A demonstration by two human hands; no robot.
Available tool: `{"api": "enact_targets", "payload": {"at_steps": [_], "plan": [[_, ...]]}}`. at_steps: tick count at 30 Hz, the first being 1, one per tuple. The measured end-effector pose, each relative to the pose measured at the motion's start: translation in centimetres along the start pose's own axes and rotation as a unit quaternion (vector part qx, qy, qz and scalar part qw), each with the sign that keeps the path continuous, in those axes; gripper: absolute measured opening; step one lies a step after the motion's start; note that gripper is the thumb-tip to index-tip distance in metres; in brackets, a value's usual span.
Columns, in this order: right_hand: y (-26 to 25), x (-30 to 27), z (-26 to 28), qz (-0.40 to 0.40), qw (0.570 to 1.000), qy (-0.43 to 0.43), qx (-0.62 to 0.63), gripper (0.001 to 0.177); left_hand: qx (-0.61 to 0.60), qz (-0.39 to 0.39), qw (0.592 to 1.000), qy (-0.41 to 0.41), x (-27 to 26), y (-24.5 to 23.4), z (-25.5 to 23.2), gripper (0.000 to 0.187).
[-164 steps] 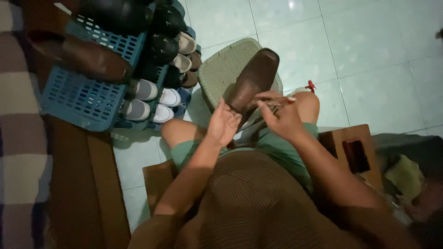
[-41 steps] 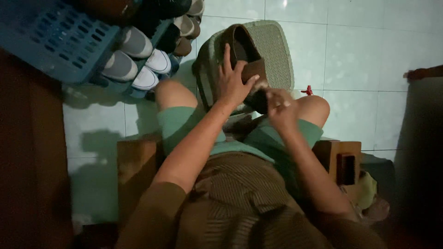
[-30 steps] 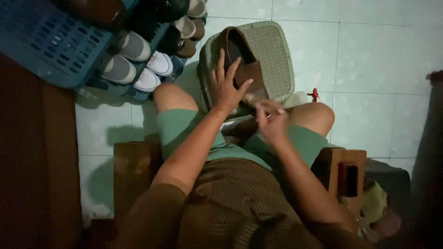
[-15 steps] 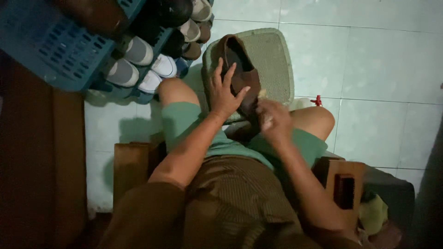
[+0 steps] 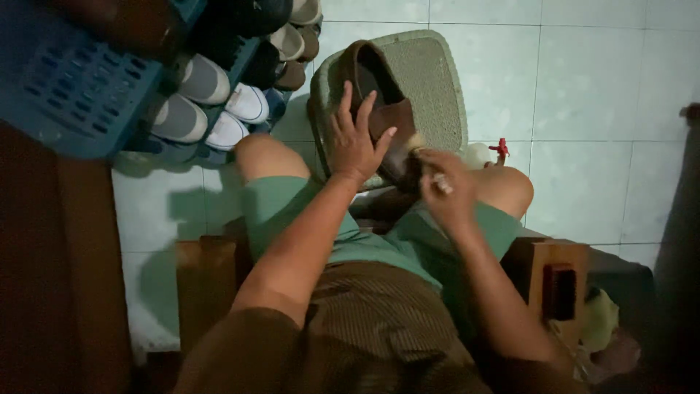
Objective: The person sits on the floor and scrubs a brown leather shoe with a brush, focusing on the sole and sides. The person places the shoe on a blue shoe rack and then picks up another brown shoe to continue scrubbing.
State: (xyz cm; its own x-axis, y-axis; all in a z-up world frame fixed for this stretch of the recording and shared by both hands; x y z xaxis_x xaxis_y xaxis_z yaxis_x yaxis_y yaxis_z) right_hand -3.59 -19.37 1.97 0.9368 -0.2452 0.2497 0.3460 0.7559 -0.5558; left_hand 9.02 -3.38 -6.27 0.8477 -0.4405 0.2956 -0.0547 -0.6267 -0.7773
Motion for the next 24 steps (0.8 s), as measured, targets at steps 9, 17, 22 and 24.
{"api": "enact_targets", "payload": {"at_steps": [9, 17, 22, 24], "plan": [[-0.5, -1.0, -3.6, -0.113, 0.991, 0.071, -0.010, 0.011, -0.030, -0.054, 0.998, 0.017, -0.1, 0.0, -0.4, 0.067], [0.3, 0.6, -0.8, -0.090, 0.994, 0.064, -0.018, 0.009, -0.009, -0.042, 0.999, 0.016, 0.0, 0.3, -0.3, 0.069], [0.7, -0.5, 0.8, -0.058, 0.996, 0.053, 0.034, 0.013, -0.014, -0.027, 0.999, 0.031, 0.4, 0.1, -0.1, 0.067], [0.9, -0.6, 0.6, 0.050, 0.987, 0.152, -0.033, 0.017, 0.006, -0.015, 1.000, 0.020, -0.1, 0.6, 0.1, 0.070]]}}
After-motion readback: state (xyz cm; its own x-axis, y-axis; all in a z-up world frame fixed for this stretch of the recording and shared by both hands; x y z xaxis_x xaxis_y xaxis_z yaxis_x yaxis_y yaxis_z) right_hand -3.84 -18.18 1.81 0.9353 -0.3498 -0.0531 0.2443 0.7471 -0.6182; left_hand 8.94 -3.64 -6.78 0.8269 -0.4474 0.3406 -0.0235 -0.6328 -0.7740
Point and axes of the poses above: each hand's wrist, its own x-axis towards the middle knuckle, its own y-axis out of the palm, z = x × y, the point moved 4 cm from there along x, towards the middle knuckle, and after that the axes turned 8 degrees about y, right-handed, at the moved point
